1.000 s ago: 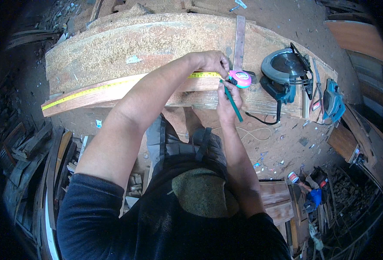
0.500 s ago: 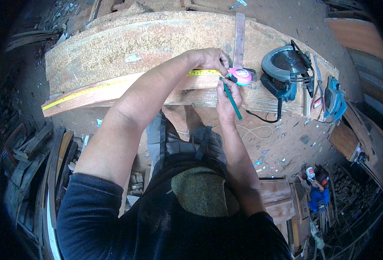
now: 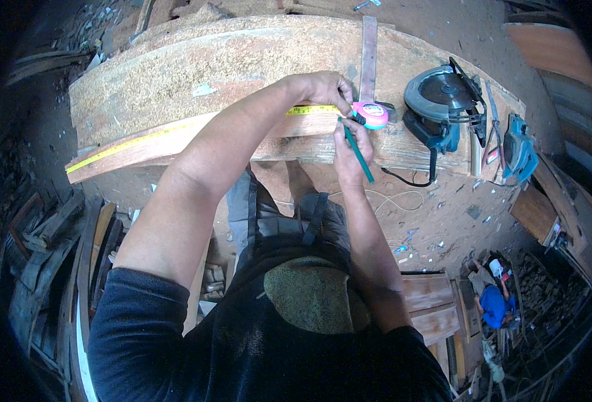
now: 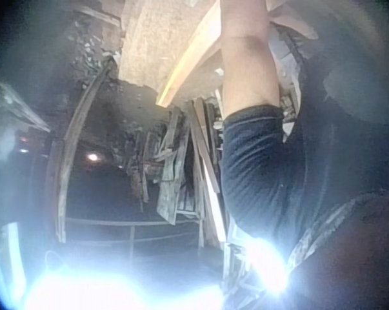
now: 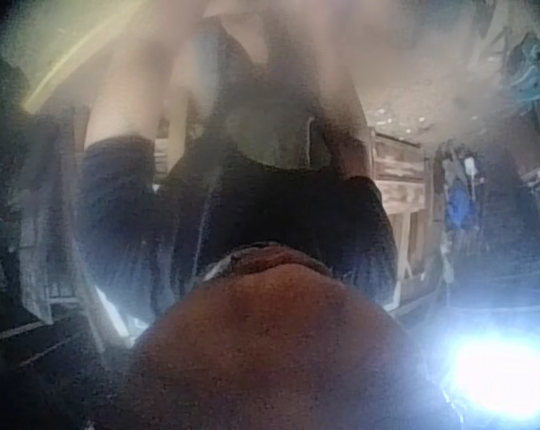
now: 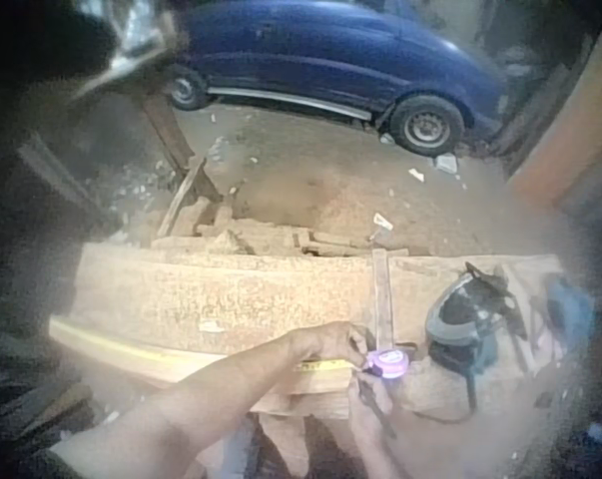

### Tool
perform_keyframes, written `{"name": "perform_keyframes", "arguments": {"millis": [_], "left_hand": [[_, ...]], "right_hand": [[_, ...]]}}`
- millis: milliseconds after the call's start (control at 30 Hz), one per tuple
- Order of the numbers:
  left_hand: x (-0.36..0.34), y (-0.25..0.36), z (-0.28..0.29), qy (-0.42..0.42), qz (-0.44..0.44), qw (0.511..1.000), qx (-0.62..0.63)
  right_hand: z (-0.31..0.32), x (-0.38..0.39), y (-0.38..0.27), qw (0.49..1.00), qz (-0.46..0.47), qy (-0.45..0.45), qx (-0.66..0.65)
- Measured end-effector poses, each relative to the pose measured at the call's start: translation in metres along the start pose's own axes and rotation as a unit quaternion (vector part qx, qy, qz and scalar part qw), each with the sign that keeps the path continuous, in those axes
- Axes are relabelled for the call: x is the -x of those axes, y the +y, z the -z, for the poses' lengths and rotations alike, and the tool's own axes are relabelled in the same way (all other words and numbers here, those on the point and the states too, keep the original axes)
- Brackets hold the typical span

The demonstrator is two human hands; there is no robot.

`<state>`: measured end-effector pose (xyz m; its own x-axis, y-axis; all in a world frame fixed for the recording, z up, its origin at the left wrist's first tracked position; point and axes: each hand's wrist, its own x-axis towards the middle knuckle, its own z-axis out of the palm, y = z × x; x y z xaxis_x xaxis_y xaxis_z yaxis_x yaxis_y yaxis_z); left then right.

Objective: The person measures and marks wooden planks with a tape measure and pencil, then uses a circular saw to cut the wood. The person handles the planks, aligns them, and makes cuts on a workbench in a cluttered workshop.

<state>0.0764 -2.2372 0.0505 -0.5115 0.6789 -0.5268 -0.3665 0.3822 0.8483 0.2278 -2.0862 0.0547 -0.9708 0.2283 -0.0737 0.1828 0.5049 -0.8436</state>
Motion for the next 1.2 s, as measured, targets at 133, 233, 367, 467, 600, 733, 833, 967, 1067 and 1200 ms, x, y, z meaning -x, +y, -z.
{"name": "perform_keyframes", "arguments": {"millis": [133,233,367,467,600,733,833,967,1067,1200], "left_hand": [[-0.006,-0.004,0.0,0.005,-0.001,1.0,-0.015],[-0.007,-0.005,-0.002,-0.001,0.015,1.0,-0.001],[-0.001,-0.005,-0.003,0.011,-0.027,1.0,0.0],[0.0,-0.003,-0.001,0.015,-0.031,0.999,-0.023],[-0.001,-0.01,-0.005,0.044,-0.043,0.993,-0.097],[0.015,0.001,-0.011,0.174,-0.159,0.952,-0.195],[0.05,0.015,-0.007,0.299,-0.21,0.888,-0.278],[0.162,0.066,-0.006,0.316,-0.006,0.91,-0.268],[0.231,0.033,-0.002,0.371,0.03,0.87,-0.323],[0.292,0.042,-0.028,0.371,0.075,0.88,-0.287]], "right_hand": [[0.001,-0.001,-0.001,1.0,0.006,0.001,0.004],[0.011,0.006,0.004,0.999,0.043,-0.01,0.001],[0.045,0.028,-0.023,0.999,0.002,0.012,-0.033],[0.064,0.017,-0.022,0.992,-0.009,0.061,-0.111],[0.056,-0.042,-0.025,0.996,-0.039,0.076,-0.036],[0.055,-0.078,-0.028,0.935,-0.299,-0.087,-0.172],[0.057,-0.076,-0.068,0.921,-0.266,-0.074,-0.276],[0.059,-0.071,-0.107,0.897,-0.227,-0.073,-0.373],[0.065,-0.063,-0.125,0.882,-0.199,-0.107,-0.413],[0.066,-0.036,-0.138,0.881,-0.226,-0.138,-0.393]]}}
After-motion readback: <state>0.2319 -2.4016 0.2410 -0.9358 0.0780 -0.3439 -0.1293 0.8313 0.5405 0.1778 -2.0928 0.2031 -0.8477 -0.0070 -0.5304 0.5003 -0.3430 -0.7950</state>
